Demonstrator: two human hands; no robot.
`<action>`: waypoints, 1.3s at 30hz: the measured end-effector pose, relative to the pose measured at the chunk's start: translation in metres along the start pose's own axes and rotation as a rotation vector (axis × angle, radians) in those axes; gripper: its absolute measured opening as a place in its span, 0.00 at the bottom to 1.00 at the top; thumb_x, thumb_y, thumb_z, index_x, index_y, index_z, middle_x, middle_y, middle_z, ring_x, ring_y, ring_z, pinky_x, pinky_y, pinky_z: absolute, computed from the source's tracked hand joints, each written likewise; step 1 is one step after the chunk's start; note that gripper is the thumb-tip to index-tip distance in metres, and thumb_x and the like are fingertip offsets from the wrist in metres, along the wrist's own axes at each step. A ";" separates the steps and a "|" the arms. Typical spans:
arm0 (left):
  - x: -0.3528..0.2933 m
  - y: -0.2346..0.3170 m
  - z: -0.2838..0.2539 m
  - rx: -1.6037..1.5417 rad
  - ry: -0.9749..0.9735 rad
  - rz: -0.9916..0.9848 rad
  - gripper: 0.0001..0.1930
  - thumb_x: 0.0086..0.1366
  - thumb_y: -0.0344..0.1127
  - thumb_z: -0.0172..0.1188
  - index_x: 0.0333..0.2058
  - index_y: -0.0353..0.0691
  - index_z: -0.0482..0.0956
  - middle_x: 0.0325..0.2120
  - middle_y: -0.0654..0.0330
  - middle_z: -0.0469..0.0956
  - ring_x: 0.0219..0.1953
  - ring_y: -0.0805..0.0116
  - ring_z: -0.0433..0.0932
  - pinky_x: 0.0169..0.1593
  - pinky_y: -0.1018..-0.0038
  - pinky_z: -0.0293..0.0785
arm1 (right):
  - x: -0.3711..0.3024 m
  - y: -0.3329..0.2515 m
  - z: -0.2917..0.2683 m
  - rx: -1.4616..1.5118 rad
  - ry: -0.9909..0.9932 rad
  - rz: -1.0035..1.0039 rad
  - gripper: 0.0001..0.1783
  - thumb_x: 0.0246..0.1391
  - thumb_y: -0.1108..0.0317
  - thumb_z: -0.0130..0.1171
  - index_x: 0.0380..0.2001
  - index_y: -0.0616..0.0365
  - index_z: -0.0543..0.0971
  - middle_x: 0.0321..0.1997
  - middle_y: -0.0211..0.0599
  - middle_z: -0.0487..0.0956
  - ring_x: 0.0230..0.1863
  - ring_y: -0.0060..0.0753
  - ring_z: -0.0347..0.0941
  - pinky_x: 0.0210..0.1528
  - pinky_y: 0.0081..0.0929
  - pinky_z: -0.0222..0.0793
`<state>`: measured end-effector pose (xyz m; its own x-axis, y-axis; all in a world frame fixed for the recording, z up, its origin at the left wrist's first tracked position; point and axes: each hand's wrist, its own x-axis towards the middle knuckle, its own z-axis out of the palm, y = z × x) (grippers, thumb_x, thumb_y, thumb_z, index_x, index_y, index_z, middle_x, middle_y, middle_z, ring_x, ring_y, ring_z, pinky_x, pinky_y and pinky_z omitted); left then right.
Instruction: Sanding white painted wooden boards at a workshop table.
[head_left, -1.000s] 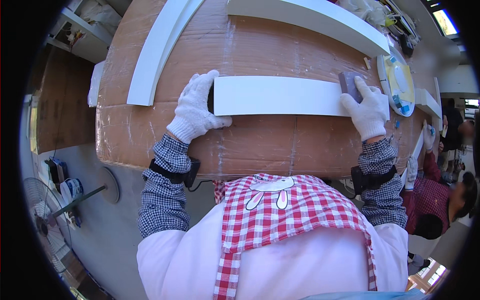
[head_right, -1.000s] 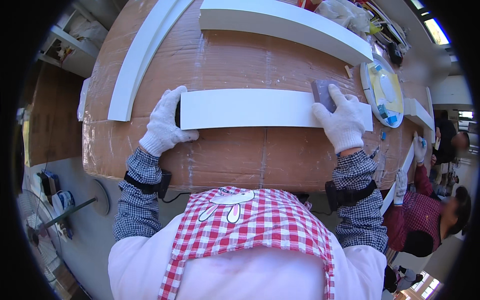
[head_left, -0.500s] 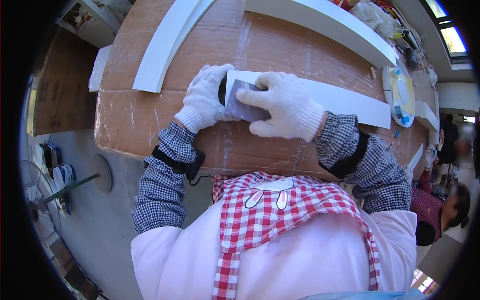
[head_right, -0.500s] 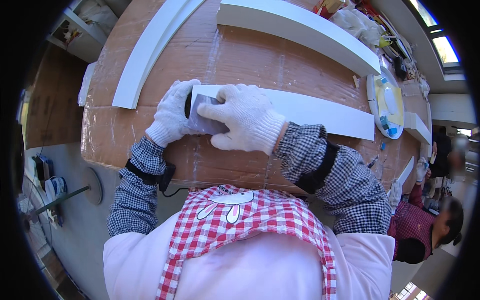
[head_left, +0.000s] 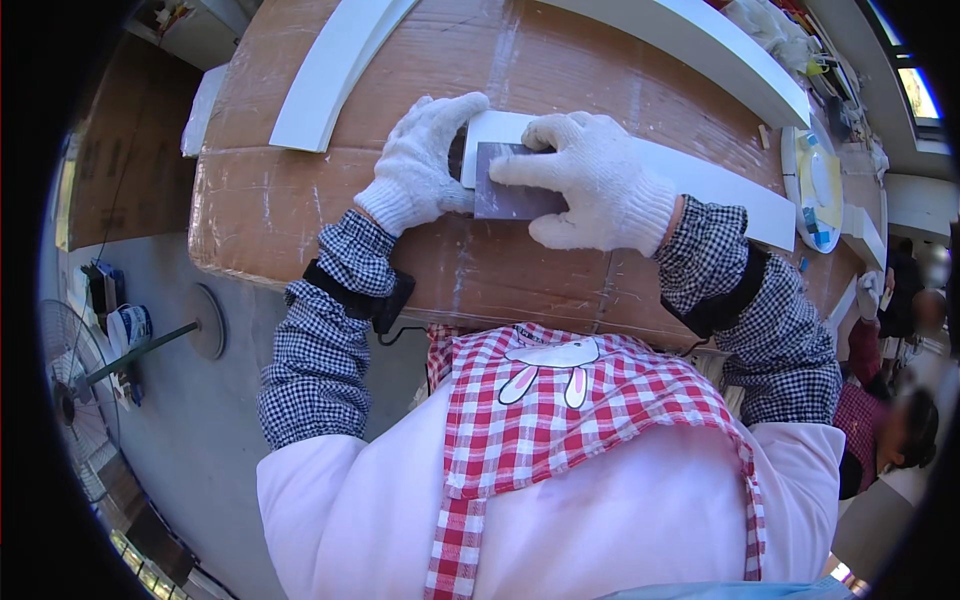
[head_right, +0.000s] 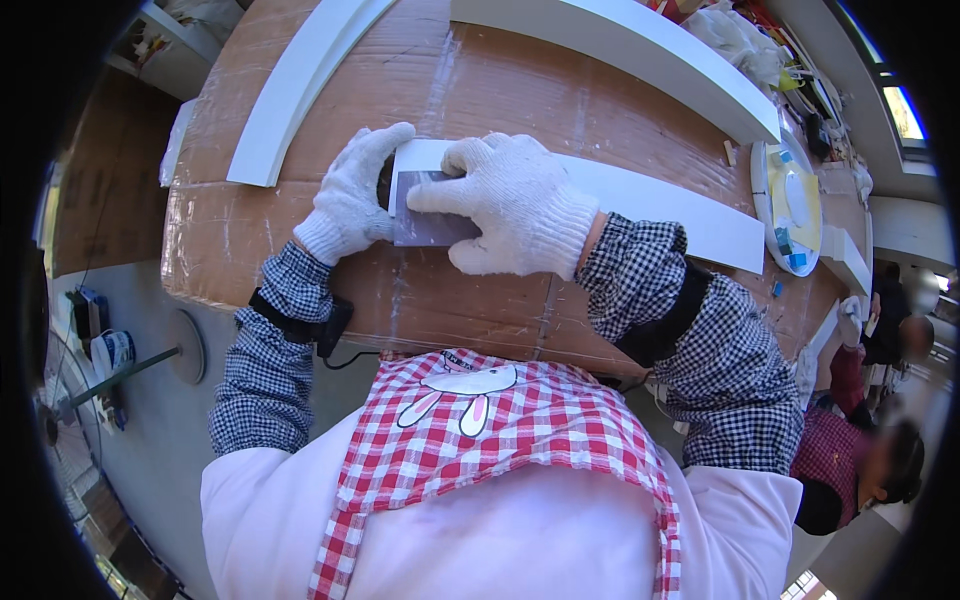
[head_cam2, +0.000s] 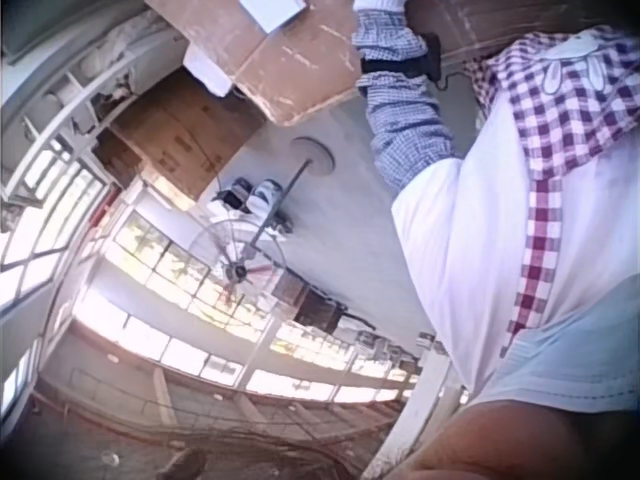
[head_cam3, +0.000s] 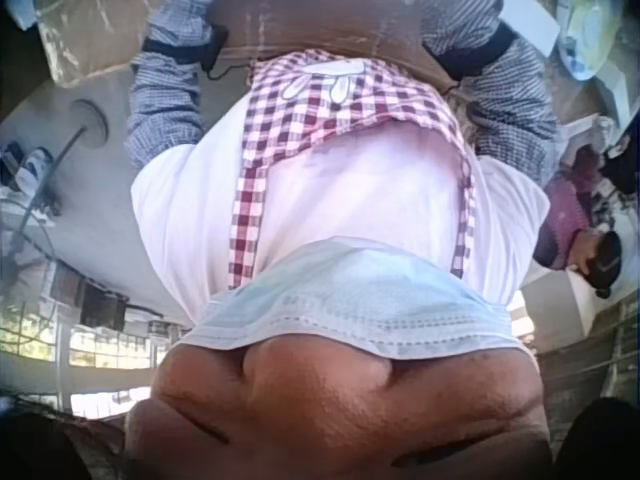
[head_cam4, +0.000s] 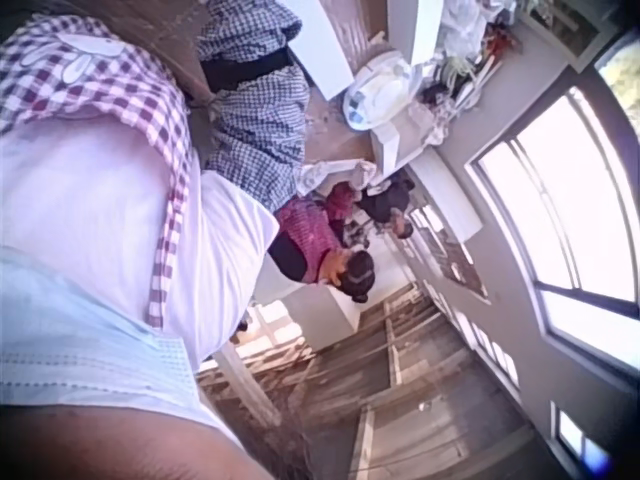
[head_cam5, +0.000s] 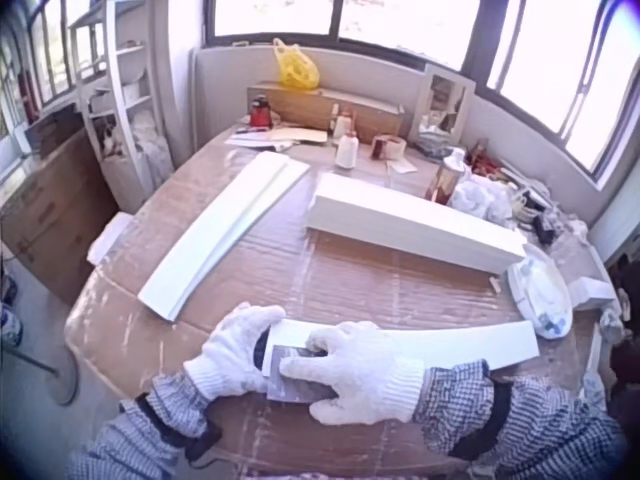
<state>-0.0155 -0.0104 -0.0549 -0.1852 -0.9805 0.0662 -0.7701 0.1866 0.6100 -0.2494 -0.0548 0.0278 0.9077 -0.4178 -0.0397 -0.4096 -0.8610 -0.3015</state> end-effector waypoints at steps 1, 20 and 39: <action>-0.001 0.000 0.001 -0.001 -0.003 0.003 0.56 0.38 0.54 0.84 0.67 0.49 0.65 0.61 0.55 0.71 0.67 0.52 0.66 0.76 0.58 0.52 | 0.004 -0.003 0.003 0.000 0.001 0.005 0.28 0.48 0.56 0.68 0.55 0.44 0.82 0.48 0.50 0.78 0.48 0.50 0.76 0.52 0.45 0.75; 0.001 -0.002 0.003 -0.080 0.023 0.063 0.58 0.30 0.44 0.83 0.64 0.39 0.65 0.60 0.48 0.70 0.66 0.43 0.65 0.71 0.56 0.62 | -0.247 0.076 0.013 -0.440 0.560 1.203 0.36 0.49 0.46 0.63 0.58 0.54 0.80 0.51 0.54 0.79 0.55 0.56 0.75 0.61 0.46 0.69; -0.015 0.015 -0.014 0.259 0.139 0.146 0.60 0.43 0.63 0.79 0.70 0.39 0.62 0.66 0.48 0.67 0.69 0.48 0.64 0.73 0.54 0.57 | -0.322 0.090 -0.021 -0.319 0.896 1.275 0.33 0.51 0.46 0.63 0.59 0.45 0.80 0.56 0.52 0.77 0.57 0.53 0.74 0.62 0.44 0.69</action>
<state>-0.0154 0.0060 -0.0357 -0.2336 -0.9379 0.2564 -0.8746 0.3180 0.3660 -0.5801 -0.0038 0.0334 -0.3280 -0.8107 0.4850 -0.9327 0.1965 -0.3023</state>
